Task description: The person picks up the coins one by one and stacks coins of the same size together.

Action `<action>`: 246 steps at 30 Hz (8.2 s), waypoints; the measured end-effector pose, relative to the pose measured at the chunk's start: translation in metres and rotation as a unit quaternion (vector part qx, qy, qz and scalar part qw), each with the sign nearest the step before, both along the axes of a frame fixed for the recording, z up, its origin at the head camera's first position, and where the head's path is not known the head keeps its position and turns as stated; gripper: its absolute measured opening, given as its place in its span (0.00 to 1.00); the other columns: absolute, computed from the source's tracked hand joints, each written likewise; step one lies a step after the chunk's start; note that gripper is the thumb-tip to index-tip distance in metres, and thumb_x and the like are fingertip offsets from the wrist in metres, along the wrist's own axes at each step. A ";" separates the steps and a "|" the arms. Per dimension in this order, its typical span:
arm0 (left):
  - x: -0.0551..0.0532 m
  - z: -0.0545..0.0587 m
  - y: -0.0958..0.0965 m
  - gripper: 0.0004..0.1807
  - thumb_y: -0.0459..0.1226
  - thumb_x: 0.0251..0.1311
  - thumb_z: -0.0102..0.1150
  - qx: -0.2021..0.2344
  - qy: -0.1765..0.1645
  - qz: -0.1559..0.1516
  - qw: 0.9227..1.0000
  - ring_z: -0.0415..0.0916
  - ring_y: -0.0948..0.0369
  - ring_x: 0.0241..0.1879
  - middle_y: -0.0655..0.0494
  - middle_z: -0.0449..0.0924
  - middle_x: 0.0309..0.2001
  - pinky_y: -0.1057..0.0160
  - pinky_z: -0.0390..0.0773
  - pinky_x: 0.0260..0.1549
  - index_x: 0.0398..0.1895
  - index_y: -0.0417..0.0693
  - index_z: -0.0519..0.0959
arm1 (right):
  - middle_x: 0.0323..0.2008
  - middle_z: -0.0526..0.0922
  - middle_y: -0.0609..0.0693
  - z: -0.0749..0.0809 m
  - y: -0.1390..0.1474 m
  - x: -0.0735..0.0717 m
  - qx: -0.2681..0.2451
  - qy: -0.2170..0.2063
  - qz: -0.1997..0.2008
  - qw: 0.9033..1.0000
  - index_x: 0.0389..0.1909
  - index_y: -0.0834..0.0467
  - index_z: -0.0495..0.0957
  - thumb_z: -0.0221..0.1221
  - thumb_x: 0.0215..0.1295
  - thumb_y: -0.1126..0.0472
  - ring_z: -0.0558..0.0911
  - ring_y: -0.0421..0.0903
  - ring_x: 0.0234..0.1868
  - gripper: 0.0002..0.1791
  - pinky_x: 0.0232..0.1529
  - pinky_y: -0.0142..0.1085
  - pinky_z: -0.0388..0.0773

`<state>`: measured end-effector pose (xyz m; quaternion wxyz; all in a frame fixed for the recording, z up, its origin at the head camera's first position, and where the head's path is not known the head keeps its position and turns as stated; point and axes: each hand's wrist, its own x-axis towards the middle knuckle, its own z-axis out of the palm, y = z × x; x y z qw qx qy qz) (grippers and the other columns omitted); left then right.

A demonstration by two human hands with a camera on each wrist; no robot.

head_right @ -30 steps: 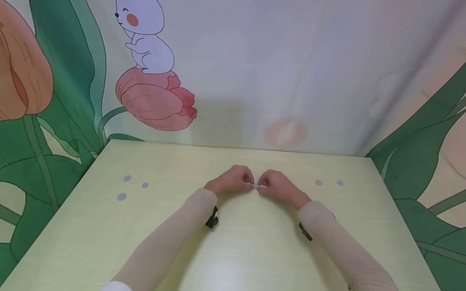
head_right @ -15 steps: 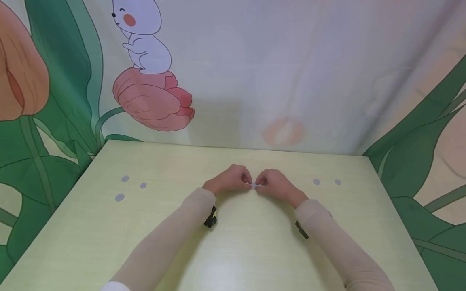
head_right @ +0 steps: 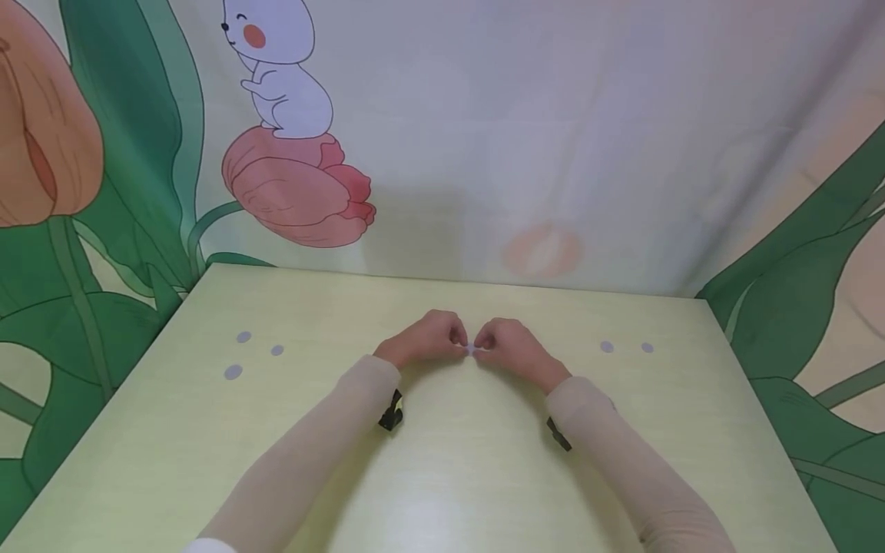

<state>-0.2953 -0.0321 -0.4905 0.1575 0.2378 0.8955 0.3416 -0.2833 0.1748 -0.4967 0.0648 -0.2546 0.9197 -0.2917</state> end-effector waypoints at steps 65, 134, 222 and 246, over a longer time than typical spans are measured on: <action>0.005 -0.003 -0.064 0.06 0.36 0.61 0.70 -0.001 -0.021 0.053 0.998 0.71 0.59 0.36 0.53 0.77 0.32 0.64 0.72 0.36 0.36 0.43 0.84 | 0.32 0.84 0.48 0.008 -0.072 -0.006 0.022 -0.027 0.017 0.999 0.36 0.60 0.85 0.69 0.63 0.62 0.78 0.43 0.36 0.06 0.43 0.37 0.77; 0.011 0.001 -0.066 0.08 0.36 0.60 0.70 0.001 -0.017 0.046 0.999 0.69 0.60 0.35 0.54 0.73 0.31 0.65 0.70 0.35 0.38 0.41 0.83 | 0.33 0.83 0.49 0.004 -0.074 -0.007 0.013 -0.021 0.030 0.999 0.37 0.61 0.84 0.68 0.62 0.64 0.77 0.43 0.36 0.06 0.42 0.36 0.76; 0.046 0.015 -0.129 0.07 0.23 0.63 0.62 -0.043 0.061 0.089 0.993 0.78 0.55 0.40 0.47 0.85 0.39 0.58 0.80 0.46 0.43 0.36 0.84 | 0.31 0.81 0.47 0.005 -0.075 -0.014 0.036 -0.027 0.059 0.997 0.33 0.58 0.83 0.64 0.65 0.66 0.76 0.43 0.35 0.02 0.43 0.35 0.75; 0.041 0.010 -0.050 0.08 0.28 0.59 0.70 -0.004 0.037 0.119 0.992 0.78 0.58 0.38 0.49 0.83 0.36 0.63 0.79 0.42 0.40 0.37 0.82 | 0.31 0.82 0.48 0.012 -0.069 -0.001 0.034 -0.034 0.067 0.997 0.39 0.60 0.83 0.69 0.63 0.62 0.77 0.42 0.34 0.07 0.40 0.33 0.75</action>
